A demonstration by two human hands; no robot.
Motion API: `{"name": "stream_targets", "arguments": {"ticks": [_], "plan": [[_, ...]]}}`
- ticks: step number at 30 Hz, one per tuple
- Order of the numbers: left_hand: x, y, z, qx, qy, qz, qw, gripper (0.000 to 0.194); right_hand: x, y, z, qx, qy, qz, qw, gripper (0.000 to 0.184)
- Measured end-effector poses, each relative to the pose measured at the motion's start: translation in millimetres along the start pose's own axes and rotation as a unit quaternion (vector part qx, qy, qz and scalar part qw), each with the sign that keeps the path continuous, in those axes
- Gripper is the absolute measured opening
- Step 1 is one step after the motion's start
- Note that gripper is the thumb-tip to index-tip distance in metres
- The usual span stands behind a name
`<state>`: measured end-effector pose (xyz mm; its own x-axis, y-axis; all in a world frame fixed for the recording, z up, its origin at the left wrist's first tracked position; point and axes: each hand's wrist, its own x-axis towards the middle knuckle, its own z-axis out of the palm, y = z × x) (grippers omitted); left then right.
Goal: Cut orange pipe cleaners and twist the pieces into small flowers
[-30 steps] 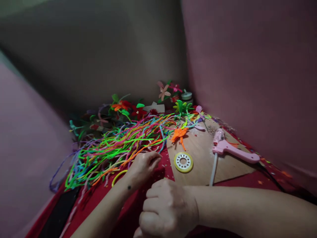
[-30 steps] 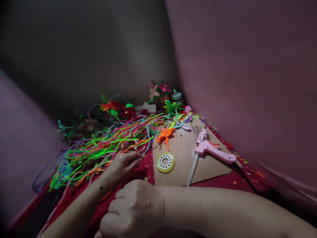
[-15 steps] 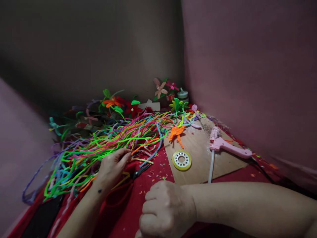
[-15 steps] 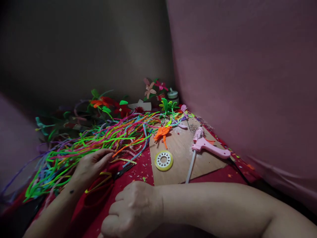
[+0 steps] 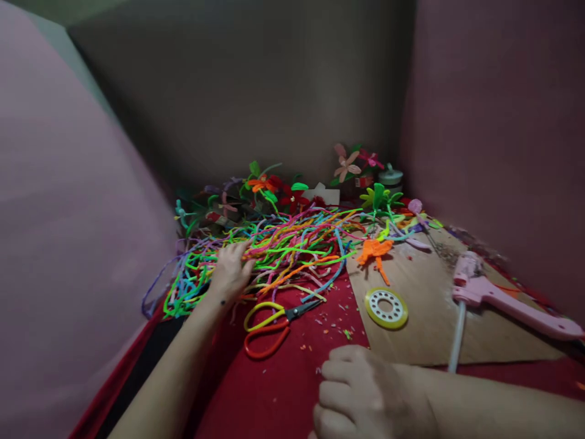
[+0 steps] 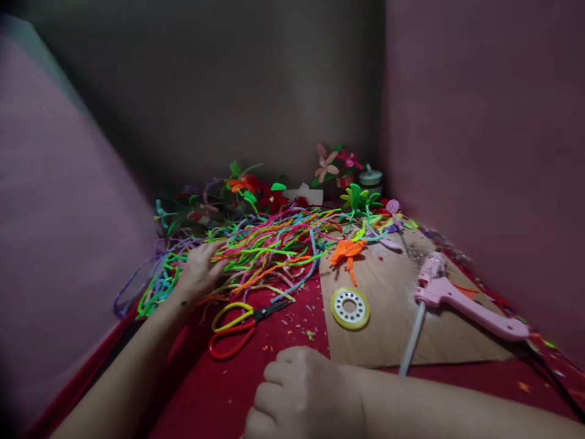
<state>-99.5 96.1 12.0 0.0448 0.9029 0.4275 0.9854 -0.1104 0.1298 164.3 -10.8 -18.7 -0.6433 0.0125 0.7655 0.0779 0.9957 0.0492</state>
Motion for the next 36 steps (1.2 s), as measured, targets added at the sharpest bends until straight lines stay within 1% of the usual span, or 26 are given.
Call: {"name": "stream_targets", "arguments": {"ticks": [2,4,6,8,10,11,12,14,15,17,19,20,22,24,25,26,28,31,34,36], "plan": [[-4,2,9.9,0.028,-0.012,0.029,0.999,0.037,-1,-1,3,-0.004,-0.005,0.005,1.0,0.031],[-12,5,18.4,0.054,-0.028,0.05,0.997,0.034,-2,-1,7,-0.006,0.002,0.009,1.0,0.034],[-20,10,23.9,0.074,-0.04,0.07,0.994,0.033,0,0,7,-0.011,0.01,0.021,1.0,0.036],[-28,14,26.1,0.089,-0.051,0.087,0.991,0.036,8,3,3,-0.011,0.009,0.025,1.0,0.036],[-34,19,25.9,0.102,-0.061,0.099,0.988,0.038,21,8,-3,0.008,-0.015,0.02,1.0,0.034],[-37,21,25.4,0.108,-0.065,0.102,0.987,0.04,29,13,-4,0.022,-0.061,0.037,0.997,0.032],[-38,22,24.8,0.113,-0.069,0.105,0.986,0.041,36,20,-5,0.033,-0.09,0.068,0.993,0.027],[-41,26,24.0,0.123,-0.075,0.108,0.984,0.042,50,38,0,0.038,-0.088,0.093,0.991,0.022],[-42,27,23.9,0.126,-0.079,0.109,0.983,0.042,56,50,6,0.032,-0.072,0.106,0.991,0.022],[-45,30,24.3,0.13,-0.087,0.113,0.981,0.039,65,78,22,0.021,-0.065,0.148,0.987,0.02],[-46,31,25.1,0.133,-0.093,0.115,0.98,0.034,72,106,39,0.003,-0.075,0.199,0.977,0.014],[-47,32,25.4,0.134,-0.094,0.115,0.98,0.032,75,119,48,-0.004,-0.09,0.216,0.972,0.017],[-48,33,25.3,0.133,-0.094,0.115,0.98,0.029,80,141,61,-0.017,-0.138,0.219,0.966,0.036],[-48,33,24.1,0.128,-0.09,0.117,0.981,0.026,82,156,71,-0.062,-0.183,0.236,0.952,0.053],[-48,33,23.0,0.124,-0.086,0.118,0.981,0.025,83,160,75,-0.08,-0.208,0.242,0.944,0.057],[-48,33,21.6,0.118,-0.082,0.118,0.983,0.025,82,163,78,-0.091,-0.232,0.244,0.937,0.059],[-48,33,18.0,0.105,-0.067,0.112,0.986,0.025,80,165,83,-0.096,-0.255,0.239,0.932,0.052],[-48,32,11.9,0.082,-0.034,0.083,0.993,0.03,74,162,87,-0.1,-0.264,0.23,0.931,0.036],[-46,28,9.7,0.066,-0.002,0.043,0.997,0.042,69,157,88,-0.113,-0.265,0.23,0.93,0.034],[-44,24,11.8,0.065,0.007,0.018,0.998,0.047,68,155,87,-0.125,-0.268,0.229,0.927,0.031]]}}
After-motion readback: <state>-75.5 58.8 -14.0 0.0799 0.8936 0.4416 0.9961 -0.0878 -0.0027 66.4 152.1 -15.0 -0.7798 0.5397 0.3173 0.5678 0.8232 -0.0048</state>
